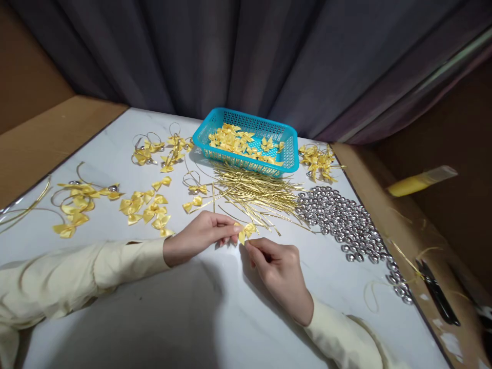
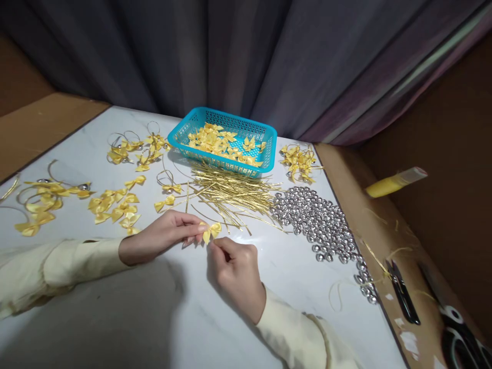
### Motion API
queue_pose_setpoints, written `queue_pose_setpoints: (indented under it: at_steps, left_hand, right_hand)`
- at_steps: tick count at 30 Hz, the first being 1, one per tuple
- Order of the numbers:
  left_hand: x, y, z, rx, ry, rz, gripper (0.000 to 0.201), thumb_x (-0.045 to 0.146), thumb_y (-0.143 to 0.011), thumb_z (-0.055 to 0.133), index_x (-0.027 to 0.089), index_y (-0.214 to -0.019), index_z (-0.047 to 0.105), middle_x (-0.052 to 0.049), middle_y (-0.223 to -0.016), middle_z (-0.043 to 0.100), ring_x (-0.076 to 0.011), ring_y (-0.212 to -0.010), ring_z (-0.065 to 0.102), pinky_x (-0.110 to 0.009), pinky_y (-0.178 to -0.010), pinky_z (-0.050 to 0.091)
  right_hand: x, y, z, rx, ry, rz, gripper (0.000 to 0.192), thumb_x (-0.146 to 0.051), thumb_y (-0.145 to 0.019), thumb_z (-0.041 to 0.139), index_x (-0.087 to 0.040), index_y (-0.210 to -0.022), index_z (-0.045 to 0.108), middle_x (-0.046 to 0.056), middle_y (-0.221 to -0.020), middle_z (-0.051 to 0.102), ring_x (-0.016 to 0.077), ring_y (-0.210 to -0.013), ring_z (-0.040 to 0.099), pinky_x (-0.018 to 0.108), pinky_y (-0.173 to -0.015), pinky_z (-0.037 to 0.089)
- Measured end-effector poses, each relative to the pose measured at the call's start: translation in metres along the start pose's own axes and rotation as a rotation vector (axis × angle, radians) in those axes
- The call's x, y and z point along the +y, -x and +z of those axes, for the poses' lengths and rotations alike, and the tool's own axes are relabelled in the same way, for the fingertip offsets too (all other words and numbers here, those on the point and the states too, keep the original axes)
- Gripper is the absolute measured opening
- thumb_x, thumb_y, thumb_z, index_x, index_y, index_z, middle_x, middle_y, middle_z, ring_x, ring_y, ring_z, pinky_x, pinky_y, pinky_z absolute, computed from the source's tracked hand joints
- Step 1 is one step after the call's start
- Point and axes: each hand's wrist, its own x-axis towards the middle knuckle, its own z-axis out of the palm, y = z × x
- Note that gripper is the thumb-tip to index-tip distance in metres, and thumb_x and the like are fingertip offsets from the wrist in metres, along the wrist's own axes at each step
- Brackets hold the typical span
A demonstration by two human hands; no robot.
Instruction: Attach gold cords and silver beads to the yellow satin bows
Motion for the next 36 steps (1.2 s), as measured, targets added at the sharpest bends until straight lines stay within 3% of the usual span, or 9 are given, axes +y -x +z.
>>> queue_pose_setpoints:
  at_steps: [6,12,36]
  left_hand:
    - [0.003,0.002,0.007,0.083,0.022,-0.008,0.033,0.04,-0.076,0.059,0.013,-0.059,0.06,0.001,-0.055,0.053,-0.0088,-0.052,0.039,-0.022,-0.053,0.033]
    - [0.001,0.003,0.009,0.132,0.013,-0.008,0.032,0.04,-0.075,0.06,0.013,-0.058,0.059,0.001,-0.055,0.053,-0.0087,-0.052,0.038,-0.022,-0.052,0.033]
    - [-0.005,0.009,0.011,0.158,-0.157,0.012,0.031,0.037,-0.079,0.055,0.011,-0.064,0.065,-0.003,-0.061,0.06,-0.0088,-0.052,0.039,-0.021,-0.049,0.032]
  right_hand:
    - [-0.001,-0.001,0.007,-0.001,-0.189,0.152,0.027,-0.023,-0.082,0.049,-0.015,-0.059,0.06,-0.001,-0.048,0.055,0.0082,-0.046,0.044,0.02,-0.049,0.036]
    - [-0.002,-0.002,0.009,0.007,-0.298,0.217,0.024,-0.024,-0.081,0.052,-0.014,-0.06,0.06,-0.002,-0.047,0.053,0.0077,-0.045,0.041,0.02,-0.047,0.034]
    - [-0.001,-0.005,0.005,-0.028,-0.292,0.258,0.024,-0.02,-0.077,0.053,-0.014,-0.054,0.056,-0.002,-0.045,0.049,0.0077,-0.044,0.04,0.02,-0.046,0.032]
